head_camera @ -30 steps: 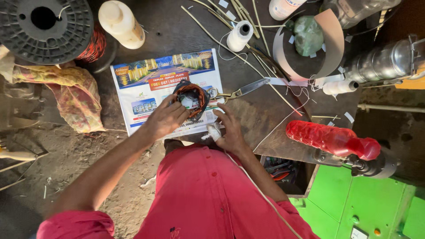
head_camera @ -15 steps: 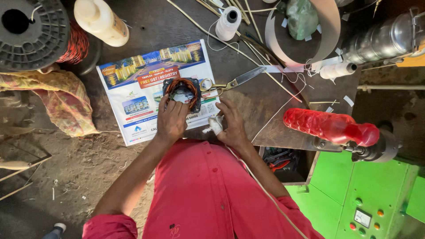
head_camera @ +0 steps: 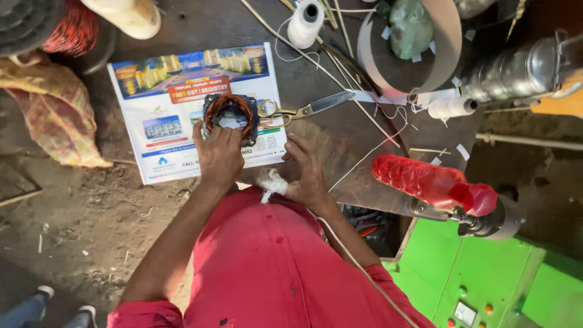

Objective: The person cleans a small white object with a cloth, then uses a knife to trim excess material. They retrieve a roll of tape and wrap the object, then place it into a copper-wound coil on the workbench. The person continues to adjust and secure the coil with tape.

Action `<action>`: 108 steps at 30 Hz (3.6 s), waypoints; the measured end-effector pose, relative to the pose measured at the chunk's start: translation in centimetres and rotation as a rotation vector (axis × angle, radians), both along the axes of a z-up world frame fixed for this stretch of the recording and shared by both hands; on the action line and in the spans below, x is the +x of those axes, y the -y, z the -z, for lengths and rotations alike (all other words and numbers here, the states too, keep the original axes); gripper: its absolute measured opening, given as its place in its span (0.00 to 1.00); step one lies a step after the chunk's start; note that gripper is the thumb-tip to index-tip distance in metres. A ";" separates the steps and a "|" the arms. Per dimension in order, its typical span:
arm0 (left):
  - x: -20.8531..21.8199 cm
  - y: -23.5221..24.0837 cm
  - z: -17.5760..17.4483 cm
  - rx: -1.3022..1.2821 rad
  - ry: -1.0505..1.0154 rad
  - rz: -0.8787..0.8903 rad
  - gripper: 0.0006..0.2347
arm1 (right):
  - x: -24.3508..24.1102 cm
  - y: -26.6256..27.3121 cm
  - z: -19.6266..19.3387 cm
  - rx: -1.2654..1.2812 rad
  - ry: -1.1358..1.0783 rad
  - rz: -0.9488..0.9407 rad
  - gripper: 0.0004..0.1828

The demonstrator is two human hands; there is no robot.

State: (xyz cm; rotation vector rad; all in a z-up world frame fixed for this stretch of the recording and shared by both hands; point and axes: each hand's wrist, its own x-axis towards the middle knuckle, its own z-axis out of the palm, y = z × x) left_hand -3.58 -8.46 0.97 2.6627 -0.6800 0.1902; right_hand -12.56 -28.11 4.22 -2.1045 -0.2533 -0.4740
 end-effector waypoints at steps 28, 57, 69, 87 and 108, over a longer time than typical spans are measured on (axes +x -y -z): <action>-32.6 -46.0 -10.9 -0.246 0.229 -0.925 0.08 | -7.2 -56.5 -2.3 -0.181 0.497 -0.943 0.43; -35.5 -107.6 0.9 -0.319 0.413 -1.646 0.15 | -5.8 -135.8 14.3 -0.127 -0.398 -2.235 0.16; -45.8 -125.2 14.9 -1.298 0.234 -1.867 0.12 | -18.9 -177.3 25.4 -0.822 0.506 -2.348 0.05; -43.1 -144.8 14.4 -1.995 0.015 -2.980 0.16 | -45.1 -217.2 21.3 -0.552 0.956 -2.408 0.07; -54.1 -177.8 12.4 -0.928 0.400 -2.210 0.08 | -26.8 -209.6 18.7 -0.797 0.434 -2.542 0.09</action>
